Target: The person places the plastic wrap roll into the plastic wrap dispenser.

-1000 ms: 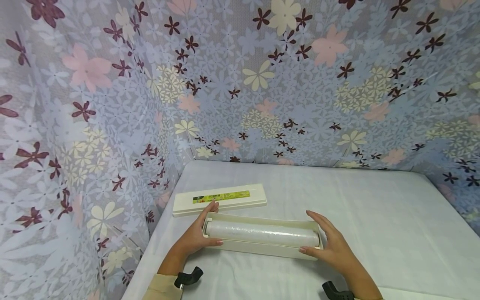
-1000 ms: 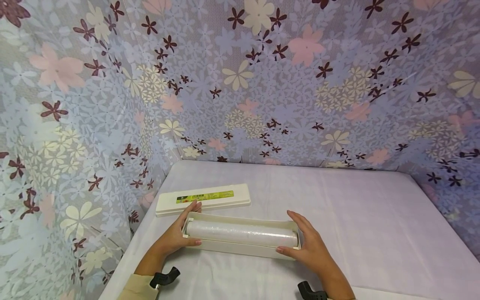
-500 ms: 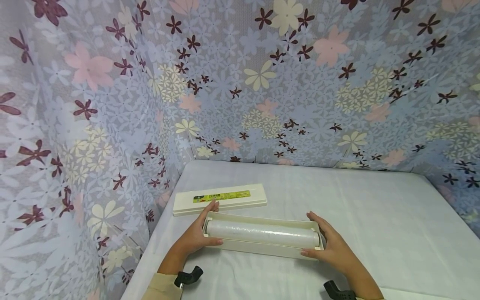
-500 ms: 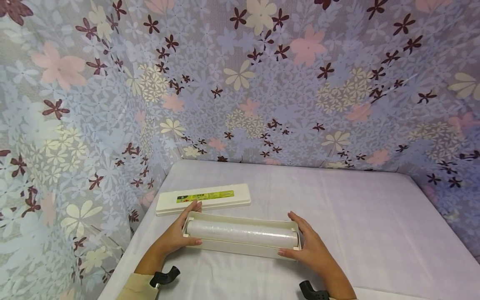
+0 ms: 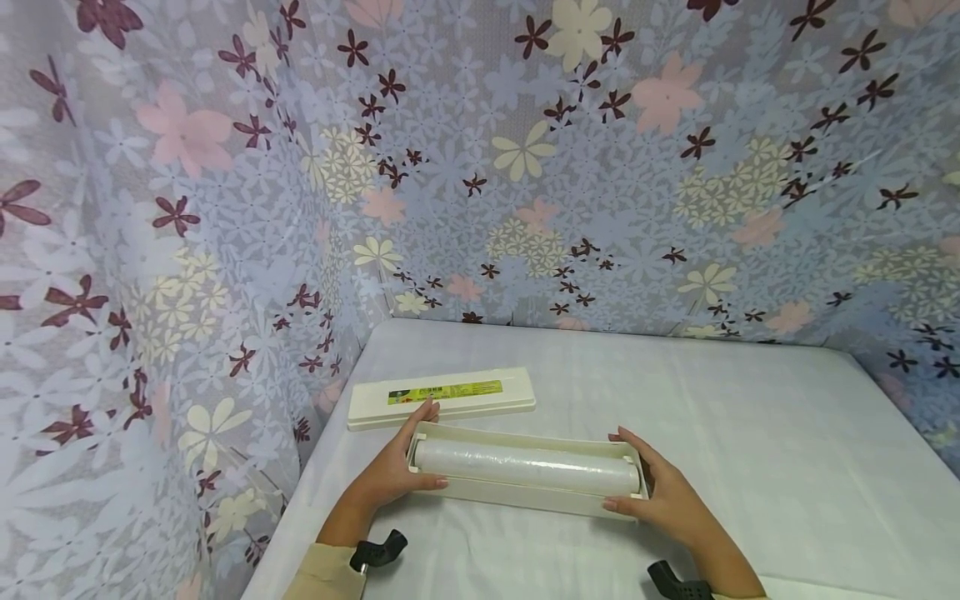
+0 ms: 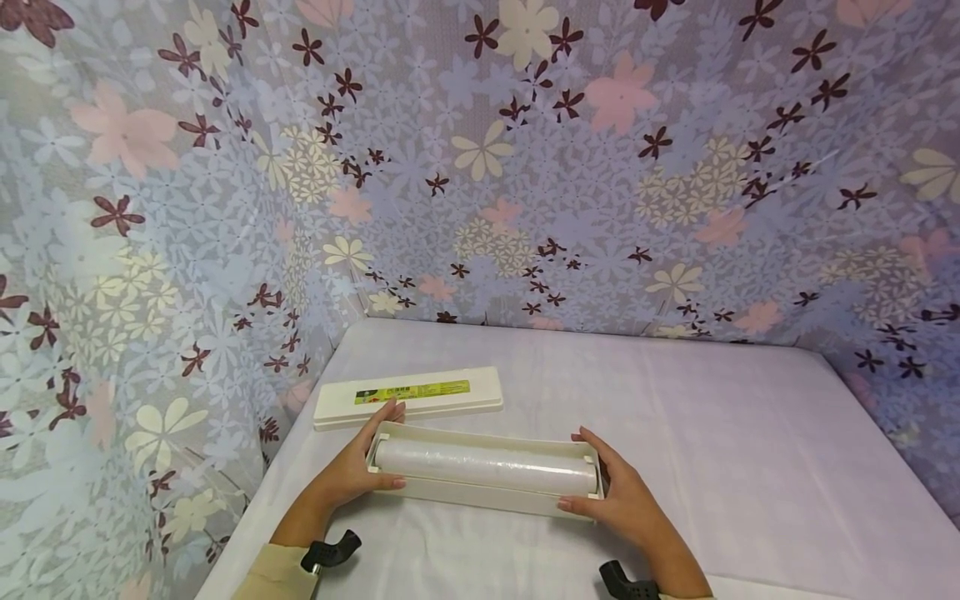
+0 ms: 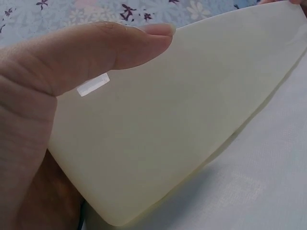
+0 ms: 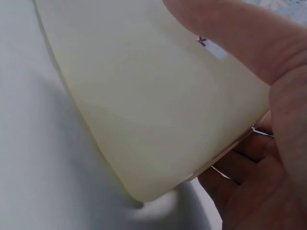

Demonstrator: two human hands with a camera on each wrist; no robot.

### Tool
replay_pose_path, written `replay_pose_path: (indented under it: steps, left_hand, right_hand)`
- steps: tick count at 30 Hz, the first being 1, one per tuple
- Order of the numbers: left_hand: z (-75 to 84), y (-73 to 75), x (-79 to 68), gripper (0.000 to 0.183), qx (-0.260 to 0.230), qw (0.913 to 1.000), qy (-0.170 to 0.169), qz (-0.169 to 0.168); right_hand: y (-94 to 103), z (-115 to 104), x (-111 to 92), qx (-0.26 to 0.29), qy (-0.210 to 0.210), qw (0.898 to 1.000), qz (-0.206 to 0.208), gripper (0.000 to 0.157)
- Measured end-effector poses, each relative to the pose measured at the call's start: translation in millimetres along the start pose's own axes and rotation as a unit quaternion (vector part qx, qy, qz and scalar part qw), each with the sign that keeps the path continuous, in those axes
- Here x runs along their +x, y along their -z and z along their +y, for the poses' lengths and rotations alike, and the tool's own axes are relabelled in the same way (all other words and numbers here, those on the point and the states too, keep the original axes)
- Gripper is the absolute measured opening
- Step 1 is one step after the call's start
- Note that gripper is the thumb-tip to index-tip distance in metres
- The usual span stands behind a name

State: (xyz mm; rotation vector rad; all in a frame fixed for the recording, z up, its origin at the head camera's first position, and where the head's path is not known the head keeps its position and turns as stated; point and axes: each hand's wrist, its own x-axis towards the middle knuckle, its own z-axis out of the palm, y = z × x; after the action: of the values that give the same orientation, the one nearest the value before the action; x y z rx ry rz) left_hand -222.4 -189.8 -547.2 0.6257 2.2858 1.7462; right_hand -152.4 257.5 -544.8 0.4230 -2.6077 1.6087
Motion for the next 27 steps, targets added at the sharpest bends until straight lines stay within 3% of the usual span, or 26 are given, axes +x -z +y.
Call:
replay_pose_path:
  steps: [14,21,27]
  left_hand:
    - [-2.9,1.1,-0.9,0.128,0.009,0.9998,-0.017,0.002]
    - [-4.5,14.7,-3.8,0.121,-0.034,0.9962,-0.080,-0.008]
    - [-4.2,27.7,-7.6,0.116,-0.067,0.9904,-0.120,0.007]
  right_hand:
    - [0.8,2,1,0.024,0.013,1.000,-0.002,0.102]
    - [0.2,3,3,0.024,0.013,1.000,-0.003,0.102]
    - [0.1,5,2,0.031,0.012,0.999,-0.003,0.103]
